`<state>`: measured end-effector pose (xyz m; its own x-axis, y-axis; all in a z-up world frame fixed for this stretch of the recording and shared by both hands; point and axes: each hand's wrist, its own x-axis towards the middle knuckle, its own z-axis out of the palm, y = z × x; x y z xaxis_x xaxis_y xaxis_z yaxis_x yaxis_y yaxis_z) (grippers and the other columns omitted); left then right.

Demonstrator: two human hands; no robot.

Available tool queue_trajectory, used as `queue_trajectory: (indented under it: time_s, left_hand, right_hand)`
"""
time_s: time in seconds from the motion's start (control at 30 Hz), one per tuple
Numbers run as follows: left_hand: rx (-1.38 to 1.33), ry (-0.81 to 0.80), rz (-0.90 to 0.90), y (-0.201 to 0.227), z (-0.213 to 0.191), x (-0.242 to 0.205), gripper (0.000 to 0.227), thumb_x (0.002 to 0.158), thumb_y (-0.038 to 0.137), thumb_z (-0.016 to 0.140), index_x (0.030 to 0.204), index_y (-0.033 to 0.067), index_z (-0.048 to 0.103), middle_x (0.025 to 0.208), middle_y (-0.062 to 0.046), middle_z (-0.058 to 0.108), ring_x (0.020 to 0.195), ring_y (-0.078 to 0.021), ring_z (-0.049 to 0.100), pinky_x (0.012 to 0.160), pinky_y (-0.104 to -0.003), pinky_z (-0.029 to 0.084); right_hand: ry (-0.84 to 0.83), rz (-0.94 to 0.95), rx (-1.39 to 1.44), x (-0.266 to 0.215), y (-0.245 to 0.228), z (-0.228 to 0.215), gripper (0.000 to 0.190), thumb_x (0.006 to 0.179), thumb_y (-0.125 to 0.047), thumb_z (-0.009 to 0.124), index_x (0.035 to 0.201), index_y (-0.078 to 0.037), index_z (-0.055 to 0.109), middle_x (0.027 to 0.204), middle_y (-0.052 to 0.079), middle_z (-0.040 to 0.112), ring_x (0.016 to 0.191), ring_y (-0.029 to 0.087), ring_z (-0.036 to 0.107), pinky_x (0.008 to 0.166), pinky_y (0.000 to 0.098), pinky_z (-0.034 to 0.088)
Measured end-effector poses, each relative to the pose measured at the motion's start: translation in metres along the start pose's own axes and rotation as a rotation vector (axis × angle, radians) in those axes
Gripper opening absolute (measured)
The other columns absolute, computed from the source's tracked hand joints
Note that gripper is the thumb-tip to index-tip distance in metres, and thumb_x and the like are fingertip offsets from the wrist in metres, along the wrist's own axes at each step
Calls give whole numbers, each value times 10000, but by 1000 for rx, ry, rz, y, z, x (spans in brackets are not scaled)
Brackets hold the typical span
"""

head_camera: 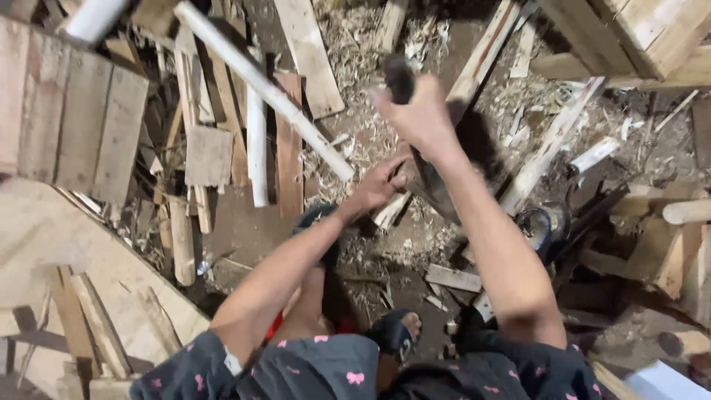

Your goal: Assembling wooden furniture by hammering nails into planks and supports.

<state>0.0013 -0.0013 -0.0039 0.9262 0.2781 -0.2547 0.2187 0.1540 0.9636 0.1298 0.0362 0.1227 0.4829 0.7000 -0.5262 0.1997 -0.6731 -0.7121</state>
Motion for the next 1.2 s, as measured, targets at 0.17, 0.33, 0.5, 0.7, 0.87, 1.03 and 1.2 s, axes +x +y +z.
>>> queue_trajectory:
  time_s: [0.17, 0.33, 0.5, 0.7, 0.87, 1.03, 1.2]
  left_hand:
    - [141, 92, -114, -18, 1, 2, 471, 897, 336, 566, 1348, 339, 432, 1240, -150, 562, 1190, -354, 506, 1021, -435, 408]
    - [486, 181, 21, -42, 22, 31, 584, 784, 462, 671, 1286, 300, 421, 1146, -108, 520, 1057, -331, 576, 897, -442, 498]
    - [862, 231, 349, -80, 39, 38, 216, 904, 346, 542, 962, 143, 493, 897, -84, 415, 847, -323, 549, 654, -387, 529]
    - [1100, 326, 595, -122, 47, 56, 281, 918, 271, 535, 1138, 96, 535, 882, -82, 449, 868, -289, 586, 679, -302, 558]
    - [1088, 283, 554, -118, 47, 56, 312, 854, 243, 591, 1113, 77, 540, 880, -98, 460, 839, -306, 598, 654, -346, 564]
    - [732, 113, 328, -27, 33, 43, 320, 925, 284, 539, 1134, 45, 493, 997, -147, 565, 746, -230, 633, 666, -342, 602]
    - [488, 148, -236, -17, 45, 96, 709, 838, 495, 571, 1275, -14, 344, 836, -188, 632, 523, -205, 618, 385, -294, 569]
  right_hand:
    - [136, -94, 161, -23, 42, -12, 215, 724, -178, 737, 720, -36, 576, 536, 43, 496, 492, 119, 464, 441, 241, 387]
    - [262, -130, 419, -82, 57, -54, 303, 908, -102, 644, 652, -69, 485, 356, 32, 361, 301, 107, 421, 393, 194, 389]
    - [375, -187, 574, -115, 107, -55, 356, 915, -89, 632, 620, -74, 433, 371, 28, 327, 282, 103, 378, 361, 196, 371]
    - [504, -354, 653, -144, 126, -64, 354, 927, -66, 593, 617, -65, 421, 359, 39, 330, 290, 116, 429, 373, 186, 391]
    - [520, -449, 727, -165, 152, -89, 305, 935, -108, 558, 662, -103, 423, 399, 14, 330, 315, 124, 399, 394, 218, 393]
    - [475, -709, 762, -205, 152, -108, 125, 930, -195, 516, 814, -221, 476, 575, -106, 423, 465, 32, 378, 439, 188, 350]
    - [556, -708, 711, -223, 186, -81, 178, 916, -267, 575, 772, -228, 477, 592, -81, 458, 558, 60, 471, 648, 242, 461]
